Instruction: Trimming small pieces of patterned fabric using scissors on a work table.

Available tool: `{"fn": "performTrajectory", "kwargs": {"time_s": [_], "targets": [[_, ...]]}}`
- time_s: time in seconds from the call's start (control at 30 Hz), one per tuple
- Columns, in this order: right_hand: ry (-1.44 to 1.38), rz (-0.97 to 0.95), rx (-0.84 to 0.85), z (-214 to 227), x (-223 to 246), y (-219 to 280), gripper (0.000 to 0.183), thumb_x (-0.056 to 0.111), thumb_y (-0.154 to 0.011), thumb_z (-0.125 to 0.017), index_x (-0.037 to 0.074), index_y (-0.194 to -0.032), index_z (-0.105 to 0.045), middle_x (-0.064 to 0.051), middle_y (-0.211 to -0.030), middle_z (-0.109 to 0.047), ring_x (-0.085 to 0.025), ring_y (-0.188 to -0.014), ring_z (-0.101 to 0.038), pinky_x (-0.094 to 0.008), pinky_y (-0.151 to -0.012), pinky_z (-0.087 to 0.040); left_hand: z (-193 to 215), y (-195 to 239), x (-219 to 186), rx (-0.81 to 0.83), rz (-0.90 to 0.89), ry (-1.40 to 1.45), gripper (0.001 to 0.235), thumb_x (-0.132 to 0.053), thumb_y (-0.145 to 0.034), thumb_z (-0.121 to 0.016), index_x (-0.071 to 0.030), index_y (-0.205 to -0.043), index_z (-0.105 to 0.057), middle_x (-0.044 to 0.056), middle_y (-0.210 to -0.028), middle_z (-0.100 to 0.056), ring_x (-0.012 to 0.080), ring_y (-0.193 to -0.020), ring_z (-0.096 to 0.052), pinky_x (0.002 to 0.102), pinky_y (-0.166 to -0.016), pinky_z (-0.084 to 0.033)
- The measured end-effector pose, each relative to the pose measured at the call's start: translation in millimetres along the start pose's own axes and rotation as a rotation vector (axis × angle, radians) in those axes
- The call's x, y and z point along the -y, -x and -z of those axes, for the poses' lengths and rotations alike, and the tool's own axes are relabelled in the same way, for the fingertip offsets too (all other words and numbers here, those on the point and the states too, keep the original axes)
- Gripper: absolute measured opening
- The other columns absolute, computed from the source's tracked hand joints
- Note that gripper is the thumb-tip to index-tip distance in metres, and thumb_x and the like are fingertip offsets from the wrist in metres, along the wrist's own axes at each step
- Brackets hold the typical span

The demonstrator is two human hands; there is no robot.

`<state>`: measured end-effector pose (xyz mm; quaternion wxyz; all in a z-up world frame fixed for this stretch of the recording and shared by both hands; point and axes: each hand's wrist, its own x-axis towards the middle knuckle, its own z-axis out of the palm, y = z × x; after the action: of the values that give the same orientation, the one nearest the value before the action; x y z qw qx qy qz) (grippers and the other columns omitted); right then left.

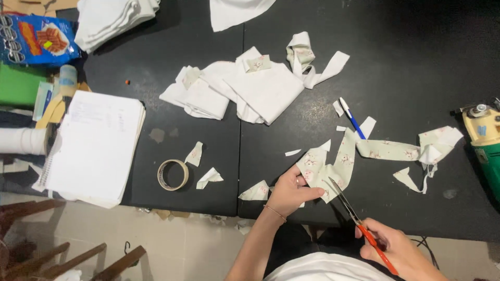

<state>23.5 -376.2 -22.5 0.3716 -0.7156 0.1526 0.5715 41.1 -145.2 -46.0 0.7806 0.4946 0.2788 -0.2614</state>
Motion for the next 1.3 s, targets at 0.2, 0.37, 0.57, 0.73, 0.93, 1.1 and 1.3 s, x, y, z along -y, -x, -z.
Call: {"fn": "performTrajectory", "kwargs": {"time_s": [0.2, 0.37, 0.57, 0.73, 0.93, 1.1, 1.3], "targets": [[-0.089, 0.003, -0.032, -5, 3, -5, 0.022, -0.005, -0.064, -0.074, 0.002, -0.082, -0.064, -0.010, -0.062, -0.041, -0.020, -0.058, -0.038, -0.023, -0.059, -0.025, -10, 11, -3, -0.019, -0.062, 0.127, 0.045, -0.004, -0.064, -0.065, -0.005, -0.104, -0.045, 0.016, -0.098, -0.062, 0.0171, -0.091, -0.059, 0.029, -0.083, -0.048], [-0.061, 0.023, -0.015, -3, 0, -7, 0.013, 0.000, -0.070, -0.071, 0.003, -0.081, -0.065, -0.009, -0.062, -0.043, -0.019, -0.058, -0.040, -0.021, -0.062, -0.026, -5, -2, 19, -0.117, -0.024, 0.186, 0.044, -0.004, -0.066, -0.064, -0.003, -0.109, -0.052, 0.016, -0.104, -0.060, 0.0155, -0.091, -0.059, 0.025, -0.082, -0.048], [-0.084, 0.064, 0.014, 3, -25, -21, 0.011, 0.000, -0.071, -0.068, 0.001, -0.082, -0.065, -0.007, -0.067, -0.043, -0.018, -0.060, -0.041, -0.022, -0.063, -0.025, -27, 15, -34, -0.298, 0.214, 0.211, 0.068, -0.024, -0.063, -0.065, -0.002, -0.123, -0.041, 0.010, -0.123, -0.047, 0.0144, -0.105, -0.053, 0.029, -0.090, -0.046], [-0.123, 0.201, 0.019, 14, -52, -25, 0.013, 0.003, -0.068, -0.064, 0.000, -0.080, -0.065, -0.007, -0.066, -0.048, -0.017, -0.060, -0.042, -0.022, -0.059, -0.028, -35, -13, 5, -0.349, 0.022, 0.203, 0.021, -0.015, -0.069, -0.066, -0.008, -0.085, -0.053, 0.003, -0.082, -0.062, 0.0081, -0.078, -0.056, 0.025, -0.073, -0.049], [-0.351, 0.183, 0.071, 19, -45, -13, 0.021, -0.005, -0.069, -0.051, -0.007, -0.088, -0.058, -0.014, -0.057, -0.042, -0.022, -0.045, -0.038, -0.030, -0.043, -0.030, -43, -23, -9, -0.209, -0.295, 0.015, 0.020, -0.012, -0.077, -0.058, -0.006, -0.093, -0.049, 0.000, -0.074, -0.047, 0.0063, -0.071, -0.044, 0.020, -0.071, -0.040], [-0.466, 0.312, 0.055, 23, -51, -5, 0.044, 0.029, -0.069, -0.057, -0.008, -0.094, -0.057, -0.018, -0.053, -0.044, -0.024, -0.044, -0.040, -0.030, -0.049, -0.029, -57, -16, -39, 0.037, -0.284, 0.181, 0.051, -0.011, -0.073, -0.060, -0.005, -0.121, -0.044, 0.011, -0.096, -0.061, 0.0116, -0.083, -0.056, 0.026, -0.072, -0.048], [-0.297, 0.555, 0.059, 13, -30, 1, 0.049, 0.041, -0.068, -0.059, -0.001, -0.093, -0.058, -0.011, -0.053, -0.052, -0.016, -0.044, -0.046, -0.024, -0.047, -0.035, -46, -20, -10, -0.091, -0.150, 0.367, 0.058, -0.005, -0.066, -0.064, -0.011, -0.120, -0.044, 0.015, -0.106, -0.059, 0.0232, -0.095, -0.058, 0.037, -0.076, -0.052]]}}
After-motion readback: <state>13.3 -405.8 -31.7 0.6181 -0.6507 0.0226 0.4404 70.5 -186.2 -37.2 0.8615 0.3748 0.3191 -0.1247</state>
